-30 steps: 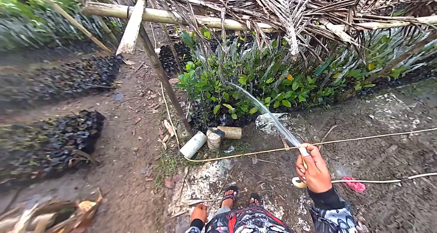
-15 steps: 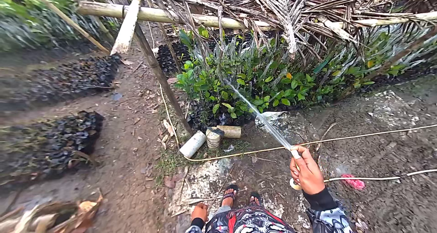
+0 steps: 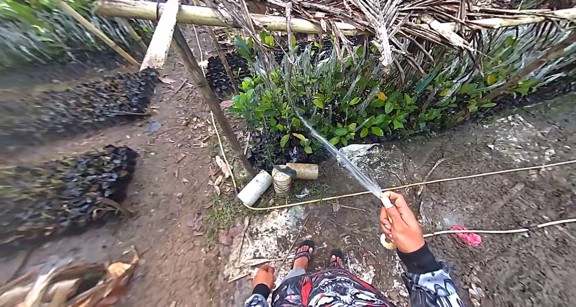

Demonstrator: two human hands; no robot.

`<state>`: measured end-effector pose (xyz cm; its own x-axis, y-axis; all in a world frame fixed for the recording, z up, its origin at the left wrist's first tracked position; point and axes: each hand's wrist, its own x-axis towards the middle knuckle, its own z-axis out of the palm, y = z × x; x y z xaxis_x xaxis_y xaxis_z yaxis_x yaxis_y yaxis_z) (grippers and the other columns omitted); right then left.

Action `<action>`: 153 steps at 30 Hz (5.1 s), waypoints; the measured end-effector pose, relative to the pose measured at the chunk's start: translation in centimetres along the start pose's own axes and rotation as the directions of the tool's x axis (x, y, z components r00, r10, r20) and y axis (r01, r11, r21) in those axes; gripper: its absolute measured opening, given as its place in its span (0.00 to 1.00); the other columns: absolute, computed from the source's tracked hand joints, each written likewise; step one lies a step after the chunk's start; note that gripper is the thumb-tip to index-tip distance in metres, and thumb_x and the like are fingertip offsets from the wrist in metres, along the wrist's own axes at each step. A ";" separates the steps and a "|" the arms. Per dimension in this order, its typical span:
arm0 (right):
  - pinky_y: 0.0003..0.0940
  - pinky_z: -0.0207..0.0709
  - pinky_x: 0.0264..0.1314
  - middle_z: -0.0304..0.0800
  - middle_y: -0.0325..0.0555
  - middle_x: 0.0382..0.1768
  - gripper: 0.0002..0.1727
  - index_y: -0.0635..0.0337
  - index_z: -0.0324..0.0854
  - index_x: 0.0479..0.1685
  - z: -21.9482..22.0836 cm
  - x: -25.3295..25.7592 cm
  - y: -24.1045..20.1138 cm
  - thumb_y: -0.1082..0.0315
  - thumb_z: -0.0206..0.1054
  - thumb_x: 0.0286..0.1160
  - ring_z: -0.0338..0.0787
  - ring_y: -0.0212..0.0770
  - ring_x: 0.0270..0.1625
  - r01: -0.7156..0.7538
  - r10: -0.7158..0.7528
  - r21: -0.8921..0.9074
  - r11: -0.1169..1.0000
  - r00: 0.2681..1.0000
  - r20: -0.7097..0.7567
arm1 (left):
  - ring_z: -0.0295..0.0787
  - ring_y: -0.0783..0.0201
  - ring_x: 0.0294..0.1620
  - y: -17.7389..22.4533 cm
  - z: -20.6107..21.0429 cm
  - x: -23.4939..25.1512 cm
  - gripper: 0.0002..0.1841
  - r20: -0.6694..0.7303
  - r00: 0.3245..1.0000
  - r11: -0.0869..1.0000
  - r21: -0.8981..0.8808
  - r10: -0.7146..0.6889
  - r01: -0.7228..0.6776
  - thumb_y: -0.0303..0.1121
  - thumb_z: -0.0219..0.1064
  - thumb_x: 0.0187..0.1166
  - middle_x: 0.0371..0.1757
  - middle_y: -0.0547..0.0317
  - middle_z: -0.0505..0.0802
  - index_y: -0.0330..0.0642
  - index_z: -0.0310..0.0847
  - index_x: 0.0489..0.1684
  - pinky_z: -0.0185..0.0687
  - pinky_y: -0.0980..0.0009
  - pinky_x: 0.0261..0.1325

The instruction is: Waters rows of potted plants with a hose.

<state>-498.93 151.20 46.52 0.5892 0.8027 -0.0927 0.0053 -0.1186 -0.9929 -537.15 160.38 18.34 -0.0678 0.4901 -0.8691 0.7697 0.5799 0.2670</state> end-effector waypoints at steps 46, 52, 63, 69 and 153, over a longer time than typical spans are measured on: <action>0.23 0.59 0.07 0.64 0.29 0.15 0.15 0.53 0.68 0.66 -1.8 0.0 0.1 0.64 0.41 0.91 0.60 0.26 0.08 -0.017 0.020 0.028 0.999 0.995 -0.098 | 0.96 0.49 0.45 -0.3 0.3 0.4 0.20 -0.005 1.000 1.000 0.014 0.021 -0.021 0.42 0.52 0.93 0.49 0.43 0.96 0.37 0.83 0.65 0.89 0.50 0.53; 0.23 0.60 0.07 0.63 0.29 0.15 0.14 0.53 0.68 0.65 -2.0 0.0 0.1 0.64 0.42 0.91 0.60 0.26 0.08 -0.013 0.017 0.041 0.999 0.995 -0.101 | 0.97 0.50 0.44 -0.1 0.3 0.2 0.19 -0.003 1.000 1.000 0.012 0.016 -0.016 0.40 0.53 0.93 0.48 0.44 0.96 0.37 0.83 0.66 0.90 0.51 0.52; 0.23 0.60 0.08 0.64 0.29 0.14 0.15 0.53 0.69 0.66 -0.5 -1.7 1.6 0.62 0.44 0.92 0.61 0.27 0.08 -0.126 0.125 0.036 0.991 0.992 0.025 | 0.96 0.49 0.45 -0.1 0.4 0.2 0.19 0.006 1.000 1.000 0.004 0.018 -0.018 0.40 0.53 0.93 0.48 0.42 0.96 0.36 0.82 0.66 0.90 0.51 0.54; 0.22 0.60 0.08 0.64 0.30 0.14 0.14 0.52 0.69 0.65 -0.9 -1.8 1.5 0.63 0.43 0.91 0.61 0.27 0.08 -0.140 0.139 0.069 0.988 0.990 0.016 | 0.96 0.48 0.45 -0.1 0.4 0.2 0.19 0.014 1.000 1.000 0.008 0.026 -0.026 0.40 0.52 0.93 0.50 0.41 0.96 0.36 0.82 0.67 0.90 0.50 0.54; 0.23 0.60 0.08 0.63 0.28 0.14 0.14 0.53 0.66 0.64 3.3 -2.5 3.9 0.64 0.40 0.91 0.61 0.26 0.08 -0.132 0.127 -0.008 0.991 0.966 -0.223 | 0.96 0.49 0.45 -0.3 -4.6 3.6 0.19 0.090 0.995 0.994 0.099 0.031 -0.040 0.39 0.52 0.93 0.49 0.42 0.96 0.36 0.82 0.66 0.89 0.50 0.54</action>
<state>-503.05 150.60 42.60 0.7503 0.6303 -0.1994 -0.0664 -0.2283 -0.9713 -540.55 165.00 17.01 0.0131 0.4472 -0.8944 0.8309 0.4928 0.2586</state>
